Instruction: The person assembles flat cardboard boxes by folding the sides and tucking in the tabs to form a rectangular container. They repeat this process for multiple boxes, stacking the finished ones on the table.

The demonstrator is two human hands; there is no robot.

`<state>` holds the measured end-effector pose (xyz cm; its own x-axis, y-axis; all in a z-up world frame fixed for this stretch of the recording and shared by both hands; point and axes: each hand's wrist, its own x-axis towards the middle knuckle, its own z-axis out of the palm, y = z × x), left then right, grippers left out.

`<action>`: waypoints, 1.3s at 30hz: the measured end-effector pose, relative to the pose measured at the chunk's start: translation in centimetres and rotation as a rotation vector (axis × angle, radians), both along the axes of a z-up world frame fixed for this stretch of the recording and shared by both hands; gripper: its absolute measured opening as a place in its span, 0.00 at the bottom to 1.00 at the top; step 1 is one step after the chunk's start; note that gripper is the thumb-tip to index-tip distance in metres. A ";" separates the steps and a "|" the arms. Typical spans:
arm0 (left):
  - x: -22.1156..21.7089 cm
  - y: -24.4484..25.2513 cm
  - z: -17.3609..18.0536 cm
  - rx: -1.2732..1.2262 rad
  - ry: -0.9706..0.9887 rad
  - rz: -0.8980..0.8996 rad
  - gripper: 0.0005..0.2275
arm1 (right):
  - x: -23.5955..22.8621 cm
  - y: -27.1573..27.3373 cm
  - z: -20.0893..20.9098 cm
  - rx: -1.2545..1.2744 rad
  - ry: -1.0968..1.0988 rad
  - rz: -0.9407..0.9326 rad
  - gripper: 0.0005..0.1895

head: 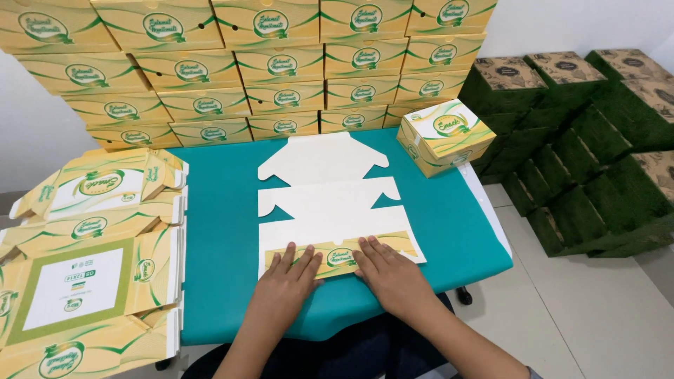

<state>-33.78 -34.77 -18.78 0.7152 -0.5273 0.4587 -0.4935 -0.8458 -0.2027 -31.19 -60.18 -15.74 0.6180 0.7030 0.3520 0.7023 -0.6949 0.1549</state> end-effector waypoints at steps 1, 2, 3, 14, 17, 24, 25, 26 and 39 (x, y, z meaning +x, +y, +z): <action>-0.1 0.0 -0.7 0.002 0.063 -0.002 0.24 | 0.1 0.0 0.4 0.114 -0.029 0.044 0.18; 0.0 0.0 -0.7 0.002 0.061 -0.001 0.24 | 0.1 0.0 0.9 0.114 -0.031 0.046 0.18; 0.0 0.0 -0.6 0.007 0.070 0.000 0.23 | 0.0 0.0 1.4 0.073 0.010 0.058 0.24; -6.2 -1.1 8.9 -0.155 0.447 -0.038 0.08 | -3.4 -2.2 7.9 0.111 0.434 0.196 0.17; -5.3 -0.7 11.9 -0.127 0.098 -0.039 0.05 | -2.2 -1.3 11.0 0.200 0.398 0.249 0.10; 2.1 -0.4 13.6 -0.156 -0.163 0.102 0.11 | 5.0 1.8 12.7 0.107 0.186 0.083 0.08; 3.2 -0.5 13.1 -0.152 -0.128 0.202 0.14 | 5.8 2.5 12.8 0.106 0.158 0.001 0.08; 3.9 -0.5 12.4 -0.153 -0.128 0.202 0.14 | 6.7 2.8 12.2 0.105 0.158 0.001 0.08; 7.5 0.1 6.7 -0.213 0.370 0.314 0.16 | 9.7 5.3 7.2 -0.109 0.527 -0.265 0.22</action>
